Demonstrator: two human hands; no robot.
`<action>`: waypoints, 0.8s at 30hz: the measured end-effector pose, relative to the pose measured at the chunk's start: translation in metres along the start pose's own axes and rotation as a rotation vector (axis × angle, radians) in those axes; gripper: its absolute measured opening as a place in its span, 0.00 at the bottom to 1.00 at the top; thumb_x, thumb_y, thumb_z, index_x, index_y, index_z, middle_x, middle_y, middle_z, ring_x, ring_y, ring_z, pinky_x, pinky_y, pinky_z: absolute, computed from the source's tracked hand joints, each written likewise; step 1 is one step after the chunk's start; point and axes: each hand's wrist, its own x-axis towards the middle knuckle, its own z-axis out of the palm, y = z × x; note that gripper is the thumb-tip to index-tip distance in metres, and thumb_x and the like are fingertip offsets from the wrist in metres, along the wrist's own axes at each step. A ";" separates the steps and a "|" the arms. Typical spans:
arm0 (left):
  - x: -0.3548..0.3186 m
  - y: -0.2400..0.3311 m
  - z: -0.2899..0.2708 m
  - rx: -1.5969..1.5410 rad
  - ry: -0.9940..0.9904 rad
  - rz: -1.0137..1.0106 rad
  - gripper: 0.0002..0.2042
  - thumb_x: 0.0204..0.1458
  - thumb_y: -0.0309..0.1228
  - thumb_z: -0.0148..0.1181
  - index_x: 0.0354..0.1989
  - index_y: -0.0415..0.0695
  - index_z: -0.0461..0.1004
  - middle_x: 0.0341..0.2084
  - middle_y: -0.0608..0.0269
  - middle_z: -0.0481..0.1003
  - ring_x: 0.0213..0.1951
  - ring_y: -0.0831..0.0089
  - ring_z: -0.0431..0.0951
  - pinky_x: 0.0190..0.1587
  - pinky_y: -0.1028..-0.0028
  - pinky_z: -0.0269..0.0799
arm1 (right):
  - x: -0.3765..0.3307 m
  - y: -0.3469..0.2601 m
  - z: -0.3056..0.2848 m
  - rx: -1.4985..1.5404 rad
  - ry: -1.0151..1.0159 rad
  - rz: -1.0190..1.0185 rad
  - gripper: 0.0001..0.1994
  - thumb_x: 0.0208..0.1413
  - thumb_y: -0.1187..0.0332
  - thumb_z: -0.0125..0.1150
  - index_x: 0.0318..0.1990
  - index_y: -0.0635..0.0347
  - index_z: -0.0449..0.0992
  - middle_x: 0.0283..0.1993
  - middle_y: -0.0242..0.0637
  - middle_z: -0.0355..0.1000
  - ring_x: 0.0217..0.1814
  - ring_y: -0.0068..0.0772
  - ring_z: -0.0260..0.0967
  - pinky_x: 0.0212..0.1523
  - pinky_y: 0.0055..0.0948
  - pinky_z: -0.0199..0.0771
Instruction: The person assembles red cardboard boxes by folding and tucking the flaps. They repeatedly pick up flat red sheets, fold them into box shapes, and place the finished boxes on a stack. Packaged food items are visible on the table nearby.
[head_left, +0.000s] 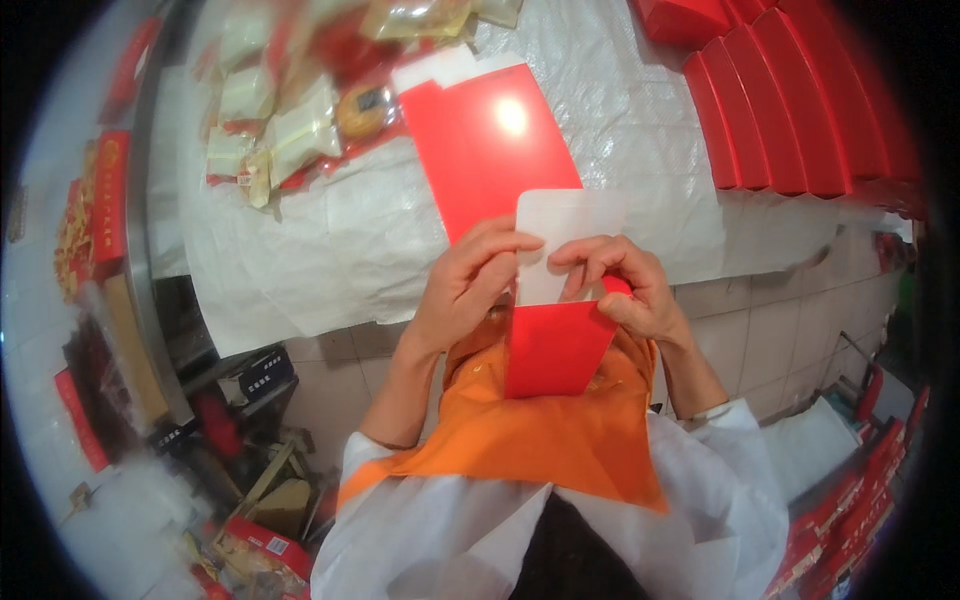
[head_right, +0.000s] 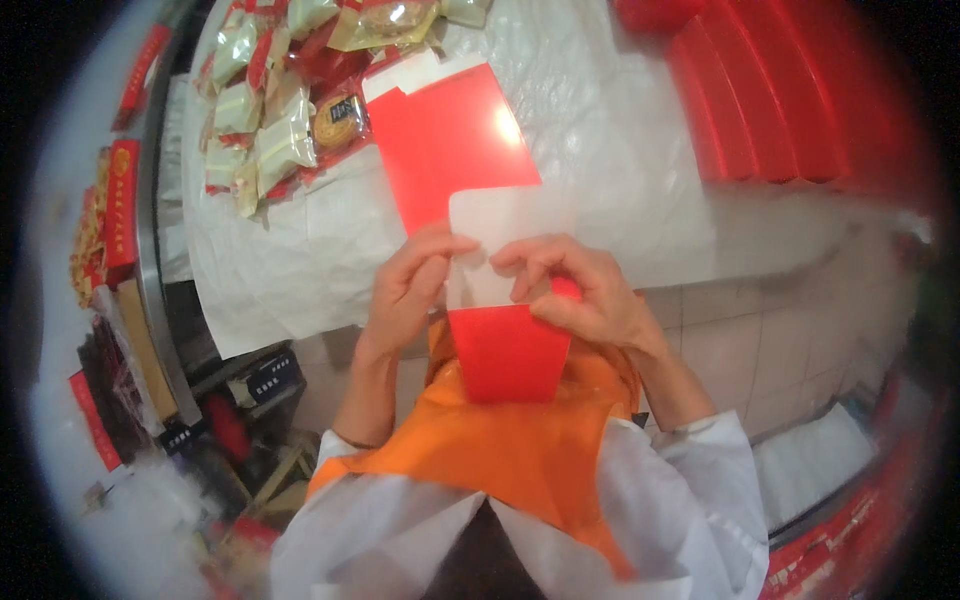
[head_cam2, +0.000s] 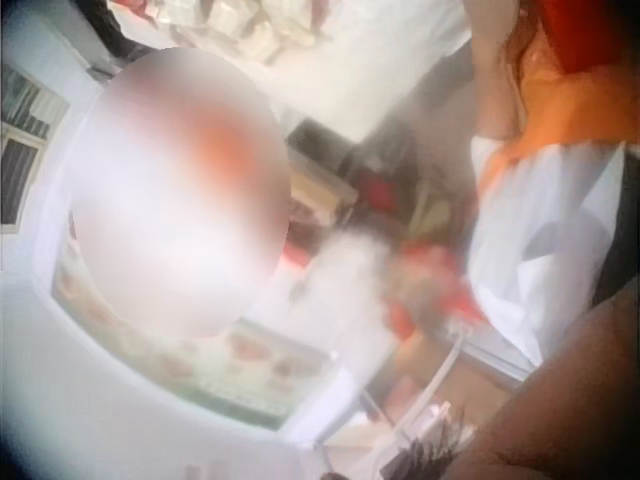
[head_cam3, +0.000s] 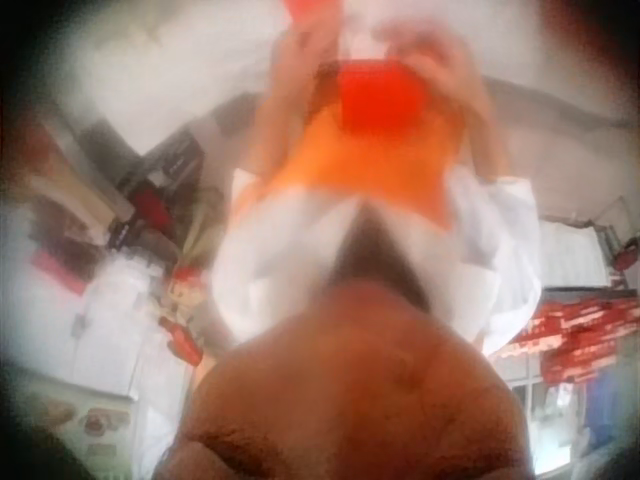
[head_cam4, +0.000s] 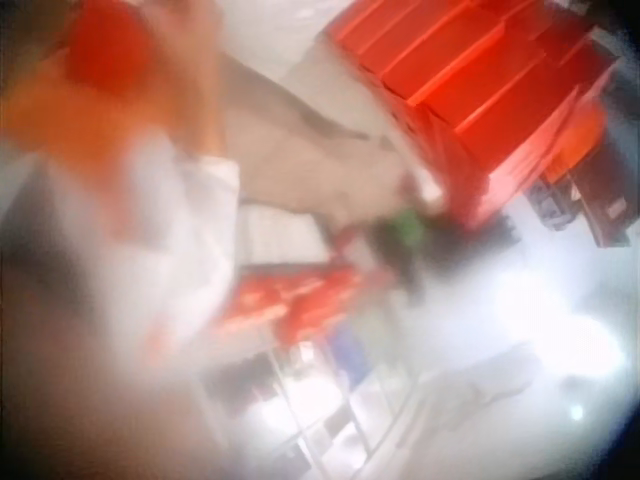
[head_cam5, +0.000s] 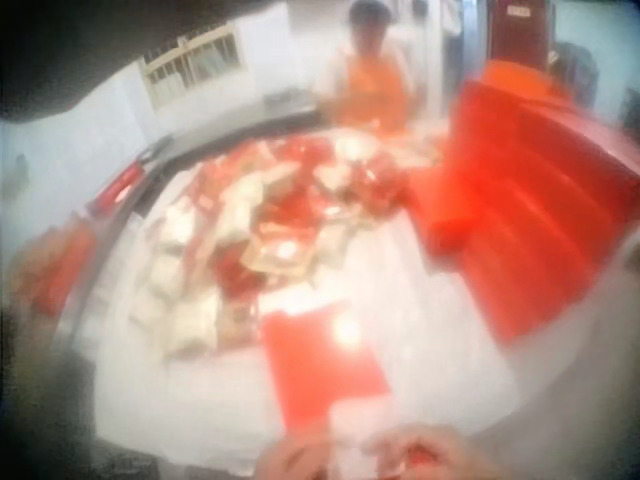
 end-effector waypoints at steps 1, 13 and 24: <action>0.004 -0.001 -0.004 -0.033 -0.101 -0.069 0.07 0.53 0.24 0.45 0.36 0.39 0.71 0.33 0.63 0.69 0.28 0.82 0.67 0.31 0.81 0.64 | 0.001 0.001 0.000 -0.026 -0.012 -0.026 0.10 0.42 0.81 0.50 0.34 0.64 0.65 0.45 0.42 0.68 0.35 0.23 0.68 0.41 0.24 0.68; 0.016 -0.015 -0.008 0.179 -0.060 -0.034 0.04 0.49 0.26 0.53 0.27 0.38 0.70 0.28 0.63 0.69 0.26 0.80 0.66 0.27 0.83 0.61 | -0.004 0.026 0.028 0.045 0.357 -0.262 0.03 0.47 0.74 0.48 0.29 0.62 0.63 0.58 0.51 0.52 0.57 0.45 0.56 0.56 0.41 0.55; -0.027 -0.030 0.029 -0.277 0.375 0.245 0.15 0.41 0.17 0.58 0.37 0.38 0.61 0.38 0.55 0.69 0.44 0.66 0.69 0.49 0.70 0.62 | -0.014 0.040 0.034 0.187 0.426 -0.241 0.18 0.45 0.83 0.49 0.43 0.59 0.53 0.51 0.48 0.60 0.54 0.38 0.58 0.56 0.36 0.56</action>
